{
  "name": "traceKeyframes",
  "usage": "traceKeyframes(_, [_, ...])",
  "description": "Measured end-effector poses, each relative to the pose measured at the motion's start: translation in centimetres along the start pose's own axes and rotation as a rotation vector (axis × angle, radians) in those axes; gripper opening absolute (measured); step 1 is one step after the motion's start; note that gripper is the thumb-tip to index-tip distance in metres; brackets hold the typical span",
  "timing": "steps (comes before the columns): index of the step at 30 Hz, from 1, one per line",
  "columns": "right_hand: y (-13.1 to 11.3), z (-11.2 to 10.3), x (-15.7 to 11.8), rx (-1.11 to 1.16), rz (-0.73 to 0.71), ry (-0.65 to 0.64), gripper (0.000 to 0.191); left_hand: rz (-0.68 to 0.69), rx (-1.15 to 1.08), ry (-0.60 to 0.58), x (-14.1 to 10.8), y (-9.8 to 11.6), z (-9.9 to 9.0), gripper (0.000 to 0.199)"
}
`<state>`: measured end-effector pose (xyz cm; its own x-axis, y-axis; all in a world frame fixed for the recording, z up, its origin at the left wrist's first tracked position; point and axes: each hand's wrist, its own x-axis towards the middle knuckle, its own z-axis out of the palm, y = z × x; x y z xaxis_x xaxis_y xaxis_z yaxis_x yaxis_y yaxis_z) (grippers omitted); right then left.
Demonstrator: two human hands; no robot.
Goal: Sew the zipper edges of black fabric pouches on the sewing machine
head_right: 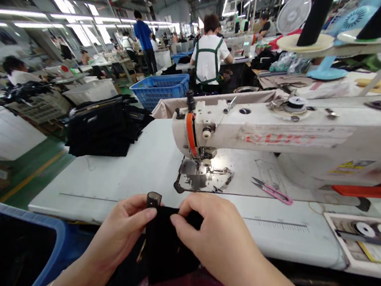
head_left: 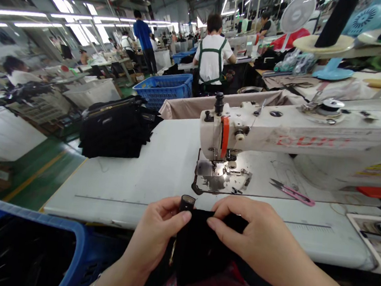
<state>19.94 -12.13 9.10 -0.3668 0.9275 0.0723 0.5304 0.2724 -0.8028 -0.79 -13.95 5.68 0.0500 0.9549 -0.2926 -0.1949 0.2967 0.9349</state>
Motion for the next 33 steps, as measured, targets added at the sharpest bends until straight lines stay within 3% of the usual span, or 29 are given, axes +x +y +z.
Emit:
traceKeyframes(17, [0.4,0.1,0.0,0.006,0.023,-0.029,0.015,0.000,-0.021,-0.046,-0.1,-0.7,0.2,0.020])
traceKeyframes(20, [0.3,-0.2,-0.1,0.022,0.027,-0.030,0.014,0.017,0.072,-0.081,-0.4,0.2,0.0,0.019])
traceKeyframes(24, [-0.3,1.6,-0.2,0.239,0.105,-0.033,0.010,0.083,0.574,-0.162,0.1,5.3,-0.9,0.021])
traceKeyframes(27, [0.0,4.9,0.0,0.421,0.130,-0.079,0.019,0.348,1.190,-0.216,2.6,7.9,-1.7,0.019])
traceKeyframes(30, [1.8,6.0,-0.2,0.229,0.089,-0.137,0.034,0.526,1.588,-0.265,6.7,6.0,-1.9,0.015])
traceKeyframes(31, [2.7,5.1,-0.5,0.137,0.063,-0.136,0.035,0.574,1.651,-0.305,8.0,4.8,-1.8,0.015])
traceKeyframes(33, [4.7,1.1,-1.2,0.017,0.040,-0.044,0.028,0.622,1.666,-0.372,10.3,2.3,-1.5,0.013])
